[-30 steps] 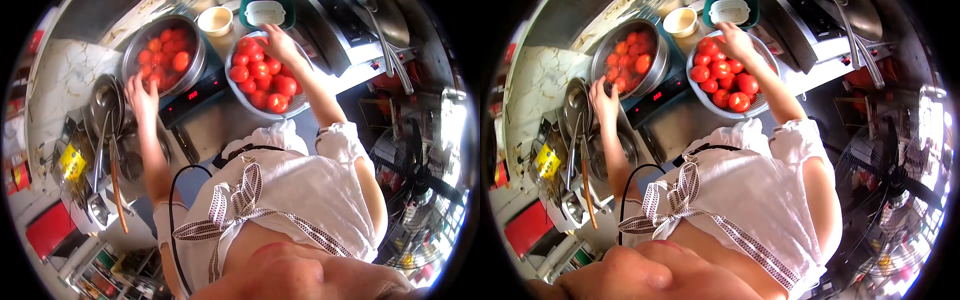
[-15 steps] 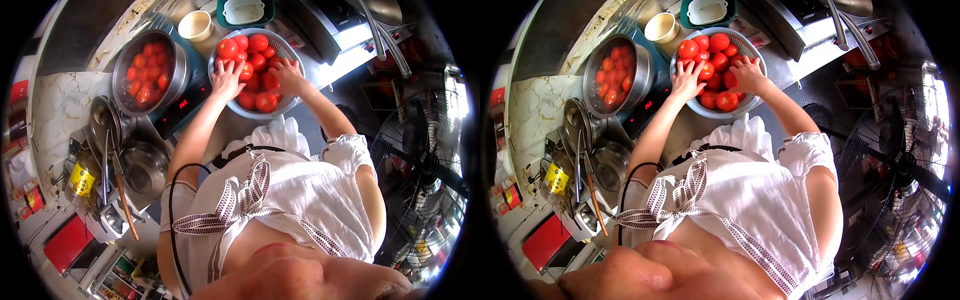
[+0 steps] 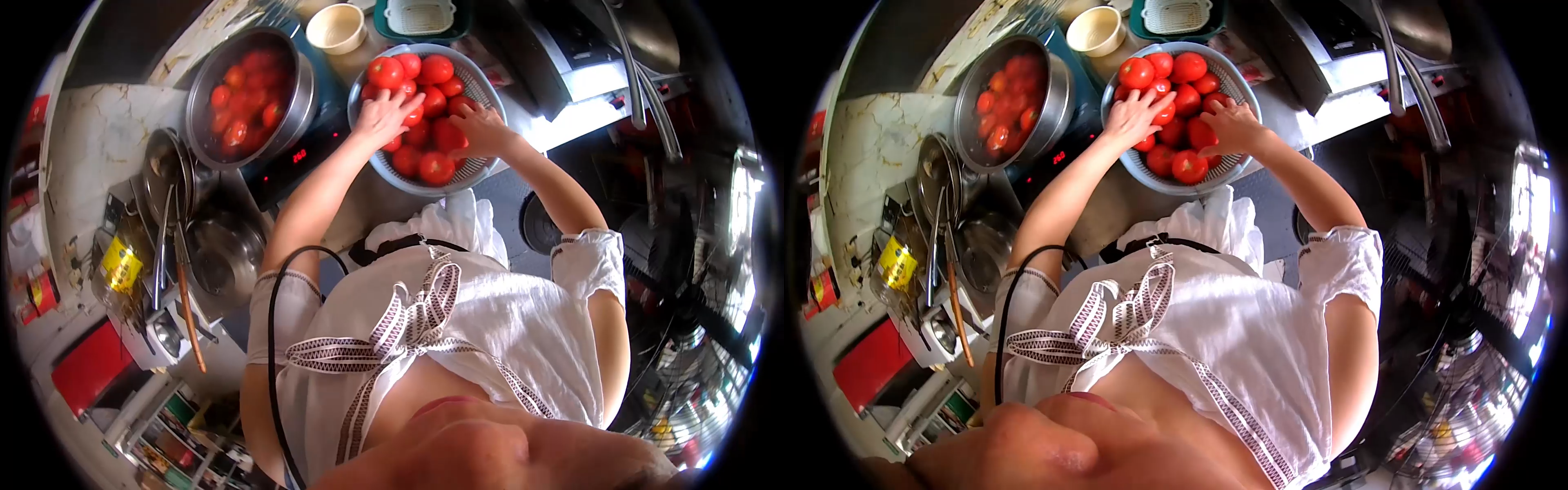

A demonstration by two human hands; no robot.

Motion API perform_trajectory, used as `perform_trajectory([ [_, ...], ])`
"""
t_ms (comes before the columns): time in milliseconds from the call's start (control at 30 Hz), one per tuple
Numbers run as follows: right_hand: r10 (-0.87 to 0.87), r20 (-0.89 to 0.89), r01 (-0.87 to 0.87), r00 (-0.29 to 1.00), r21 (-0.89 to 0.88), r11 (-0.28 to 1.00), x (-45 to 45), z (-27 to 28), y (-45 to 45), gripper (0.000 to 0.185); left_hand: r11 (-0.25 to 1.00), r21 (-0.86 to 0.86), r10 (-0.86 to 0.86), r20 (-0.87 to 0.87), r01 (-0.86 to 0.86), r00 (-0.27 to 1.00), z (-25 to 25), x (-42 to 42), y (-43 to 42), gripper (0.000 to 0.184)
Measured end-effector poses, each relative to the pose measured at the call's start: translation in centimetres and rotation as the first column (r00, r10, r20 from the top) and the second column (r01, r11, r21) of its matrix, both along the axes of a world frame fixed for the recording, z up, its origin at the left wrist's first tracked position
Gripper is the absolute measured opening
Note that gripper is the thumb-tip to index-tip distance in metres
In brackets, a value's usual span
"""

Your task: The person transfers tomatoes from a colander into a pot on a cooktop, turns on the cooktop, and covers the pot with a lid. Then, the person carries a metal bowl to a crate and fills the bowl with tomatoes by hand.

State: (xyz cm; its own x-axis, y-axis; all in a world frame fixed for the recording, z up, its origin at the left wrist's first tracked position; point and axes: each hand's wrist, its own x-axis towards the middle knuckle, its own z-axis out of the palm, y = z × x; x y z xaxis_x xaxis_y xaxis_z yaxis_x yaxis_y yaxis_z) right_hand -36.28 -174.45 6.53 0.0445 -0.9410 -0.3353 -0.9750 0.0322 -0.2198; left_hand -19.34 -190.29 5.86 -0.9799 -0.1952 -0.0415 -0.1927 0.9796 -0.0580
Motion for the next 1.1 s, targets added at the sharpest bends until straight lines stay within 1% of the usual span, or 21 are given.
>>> perform_trajectory([
  [67, 0.041, -0.003, -0.041, 0.999, -0.026, 0.999, -0.5, 0.0, -0.2, 0.071, 0.997, 0.015, -0.08, 0.024, 0.079, 0.997, -0.4, -0.2, -0.6, 0.069],
  [133, 0.002, 0.05, 0.003, 0.999, -0.084, 0.996, -0.9, -0.4, -0.4, 0.068, 0.995, 0.02, -0.104, 0.086, 0.103, 0.991, -0.3, -0.3, -0.9, 0.065],
  [167, 0.001, 0.045, 0.007, 0.999, -0.162, 0.987, -1.0, -0.8, -0.5, 0.067, 0.995, 0.018, -0.094, 0.081, 0.093, 0.992, -0.2, -0.3, -1.0, 0.065],
  [200, 0.008, 0.04, -0.002, 0.999, -0.163, 0.987, -1.3, -0.7, -0.7, 0.067, 0.995, 0.045, -0.091, 0.055, 0.089, 0.994, -0.1, -0.3, -1.0, 0.061],
  [267, -0.1, 0.182, 0.123, 0.978, -0.122, 0.985, -1.5, -0.6, -0.9, 0.068, 0.994, 0.076, -0.081, 0.027, 0.079, 0.996, 0.0, -0.3, -0.6, 0.057],
  [400, -0.084, 0.227, 0.134, 0.97, -0.216, 0.967, -1.4, -1.2, -0.8, 0.067, 0.984, 0.17, -0.031, -0.096, 0.048, 0.995, 0.5, -0.4, 0.5, 0.05],
  [467, -0.176, 0.333, 0.259, 0.926, -0.222, 0.94, -1.2, -1.1, -0.4, 0.066, 0.98, 0.195, 0.005, -0.152, 0.025, 0.988, 0.8, -0.3, 0.7, 0.049],
  [500, -0.171, 0.33, 0.251, 0.929, -0.22, 0.943, -1.1, -1.2, -0.2, 0.066, 0.98, 0.199, 0.013, -0.155, 0.018, 0.988, 0.5, -0.1, 0.7, 0.049],
  [567, -0.173, 0.346, 0.275, 0.922, -0.274, 0.922, -0.9, -1.4, 0.1, 0.067, 0.965, 0.262, 0.111, -0.334, -0.02, 0.936, 0.0, 0.3, 0.7, 0.049],
  [600, -0.168, 0.343, 0.27, 0.924, -0.275, 0.923, -0.4, -1.1, 0.3, 0.067, 0.965, 0.262, 0.115, -0.337, -0.024, 0.934, 0.5, 0.6, 0.7, 0.049],
  [667, -0.154, 0.095, 0.17, 0.984, -0.194, 0.966, 0.8, -0.4, 0.7, 0.07, 0.957, 0.288, 0.135, -0.36, -0.028, 0.923, 2.8, 1.6, 0.9, 0.048],
  [700, -0.21, 0.134, 0.222, 0.968, -0.083, 0.971, 1.0, -0.2, 0.7, 0.073, 0.964, 0.262, 0.143, -0.389, -0.039, 0.91, 4.2, 2.3, 0.9, 0.047],
  [800, -0.257, 0.177, 0.27, 0.95, -0.057, 0.961, 1.3, 0.3, 0.9, 0.073, 0.949, 0.281, 0.263, -0.447, -0.145, 0.855, 8.1, 4.8, -1.0, 0.043],
  [833, -0.254, 0.178, 0.268, 0.951, -0.058, 0.962, 1.3, 0.2, 0.7, 0.073, 0.948, 0.236, 0.302, -0.457, -0.214, 0.836, 9.7, 5.6, -2.1, 0.044],
  [867, -0.263, 0.152, 0.263, 0.953, 0.015, 0.965, 1.2, 0.0, 0.4, 0.073, 0.94, 0.19, 0.34, -0.471, -0.282, 0.814, 11.0, 6.5, -3.3, 0.044],
  [900, -0.27, 0.124, 0.261, 0.955, 0.087, 0.961, 1.1, -0.1, 0.2, 0.072, 0.915, 0.181, 0.403, -0.441, -0.36, 0.802, 11.6, 7.4, -4.8, 0.045],
  [933, -0.271, 0.12, 0.262, 0.955, 0.084, 0.961, 1.2, 0.4, -0.3, 0.072, 0.885, 0.17, 0.463, -0.414, -0.433, 0.784, 11.9, 8.2, -6.5, 0.045],
  [1000, -0.214, 0.075, 0.189, 0.974, 0.256, 0.948, 1.3, 2.3, -1.8, 0.074, 0.861, 0.104, 0.505, -0.304, -0.498, 0.808, 12.2, 9.4, -9.3, 0.046],
  [1033, -0.174, 0.121, 0.136, 0.977, 0.272, 0.953, 1.1, 2.5, -2.2, 0.074, 0.848, 0.124, 0.53, -0.251, -0.516, 0.81, 11.8, 9.9, -10.7, 0.047],
  [1067, -0.179, 0.111, 0.143, 0.978, 0.274, 0.951, 1.0, 2.7, -2.4, 0.074, 0.83, 0.109, 0.557, -0.192, -0.546, 0.808, 11.1, 10.3, -12.1, 0.047],
  [1100, -0.086, 0.094, 0.055, 0.992, 0.296, 0.954, 0.9, 2.8, -2.8, 0.073, 0.828, 0.062, 0.561, -0.137, -0.558, 0.817, 10.7, 10.5, -13.2, 0.048],
])
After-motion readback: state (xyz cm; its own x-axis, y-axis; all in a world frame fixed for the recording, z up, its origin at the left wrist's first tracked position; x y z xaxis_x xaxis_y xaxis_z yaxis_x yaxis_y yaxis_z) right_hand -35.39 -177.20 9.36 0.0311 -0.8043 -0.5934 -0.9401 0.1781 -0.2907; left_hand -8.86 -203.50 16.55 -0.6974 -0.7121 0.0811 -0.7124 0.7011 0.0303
